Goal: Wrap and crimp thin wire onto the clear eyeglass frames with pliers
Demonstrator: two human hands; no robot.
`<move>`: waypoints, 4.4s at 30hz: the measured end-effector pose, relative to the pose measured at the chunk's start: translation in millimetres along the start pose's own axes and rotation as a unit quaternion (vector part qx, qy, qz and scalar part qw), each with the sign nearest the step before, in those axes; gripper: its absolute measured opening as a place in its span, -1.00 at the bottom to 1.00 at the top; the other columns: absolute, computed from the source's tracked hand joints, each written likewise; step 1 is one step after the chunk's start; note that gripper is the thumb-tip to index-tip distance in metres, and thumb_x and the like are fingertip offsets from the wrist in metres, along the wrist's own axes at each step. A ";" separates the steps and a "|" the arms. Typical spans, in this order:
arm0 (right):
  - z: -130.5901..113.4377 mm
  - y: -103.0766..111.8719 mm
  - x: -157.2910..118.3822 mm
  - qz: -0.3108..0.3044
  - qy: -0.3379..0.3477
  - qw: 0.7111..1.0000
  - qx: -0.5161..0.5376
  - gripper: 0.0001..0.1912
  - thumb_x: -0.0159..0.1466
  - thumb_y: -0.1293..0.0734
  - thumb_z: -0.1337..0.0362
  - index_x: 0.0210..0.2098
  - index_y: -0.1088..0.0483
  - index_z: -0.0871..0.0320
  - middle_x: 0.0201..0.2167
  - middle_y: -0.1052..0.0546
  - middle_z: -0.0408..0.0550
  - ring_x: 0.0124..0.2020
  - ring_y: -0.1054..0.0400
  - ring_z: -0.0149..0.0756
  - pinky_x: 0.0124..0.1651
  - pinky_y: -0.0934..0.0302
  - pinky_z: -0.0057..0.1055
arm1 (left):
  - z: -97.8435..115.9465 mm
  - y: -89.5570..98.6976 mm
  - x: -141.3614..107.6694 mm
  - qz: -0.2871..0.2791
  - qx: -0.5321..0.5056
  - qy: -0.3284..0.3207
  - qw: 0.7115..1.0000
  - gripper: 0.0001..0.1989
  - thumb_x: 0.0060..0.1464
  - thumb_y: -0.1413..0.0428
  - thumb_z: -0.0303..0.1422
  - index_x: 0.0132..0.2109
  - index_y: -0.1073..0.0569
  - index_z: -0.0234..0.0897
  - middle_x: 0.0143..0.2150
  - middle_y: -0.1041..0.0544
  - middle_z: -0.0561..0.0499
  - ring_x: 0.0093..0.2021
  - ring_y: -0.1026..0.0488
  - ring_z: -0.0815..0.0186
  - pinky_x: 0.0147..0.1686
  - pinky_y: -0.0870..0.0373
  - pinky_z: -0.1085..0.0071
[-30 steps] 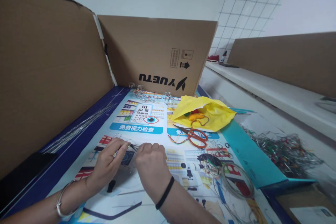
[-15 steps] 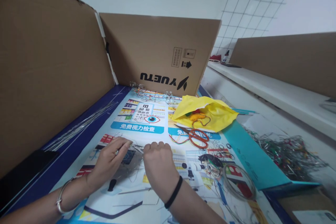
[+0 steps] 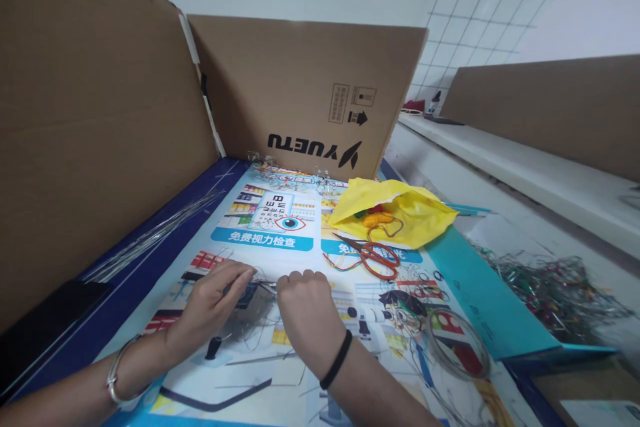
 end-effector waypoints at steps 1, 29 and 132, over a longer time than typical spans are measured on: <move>0.4 -0.7 -0.1 0.001 -0.003 1.000 0.000 -0.88 0.19 -0.20 0.45 -0.38 -0.36 0.19 -0.44 -0.45 -0.01 -0.38 -0.32 -0.16 -0.41 -0.05 -0.31 | 0.1 -0.2 -0.1 0.001 0.001 -0.001 1.000 -0.87 0.17 0.04 -0.43 -0.29 -0.40 -0.29 -0.37 -0.46 0.01 -0.31 -0.37 0.33 -0.27 -0.27 0.40; -5.1 -6.3 -3.6 0.016 0.015 1.000 -0.002 -0.89 0.16 -0.22 0.47 -0.41 -0.35 0.19 -0.47 -0.44 -0.01 -0.41 -0.32 -0.19 -0.41 -0.03 -0.34 | -15.7 -7.4 3.9 -0.063 -0.036 0.079 0.994 -0.92 0.02 -0.04 -0.46 -0.35 -0.44 -0.28 -0.42 -0.50 0.06 -0.40 -0.42 0.37 -0.36 -0.34 0.47; 8.4 8.6 -5.0 -0.062 0.008 0.998 0.019 -0.77 0.22 -0.18 0.21 -0.38 -0.43 0.15 -0.40 -0.52 -0.02 -0.37 -0.39 -0.27 -0.41 -0.04 -0.44 | 5.7 9.7 16.4 -0.194 0.045 0.055 0.978 -0.92 0.09 0.08 -0.42 -0.38 -0.24 -0.25 -0.47 -0.36 0.11 -0.47 -0.26 0.38 -0.48 -0.10 0.49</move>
Point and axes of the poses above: each hand's wrist, its own x-axis towards the middle knuckle, its own y-axis out of the back of the hand, z = x × y, the point moved 7 cm from there along x, towards the middle knuckle
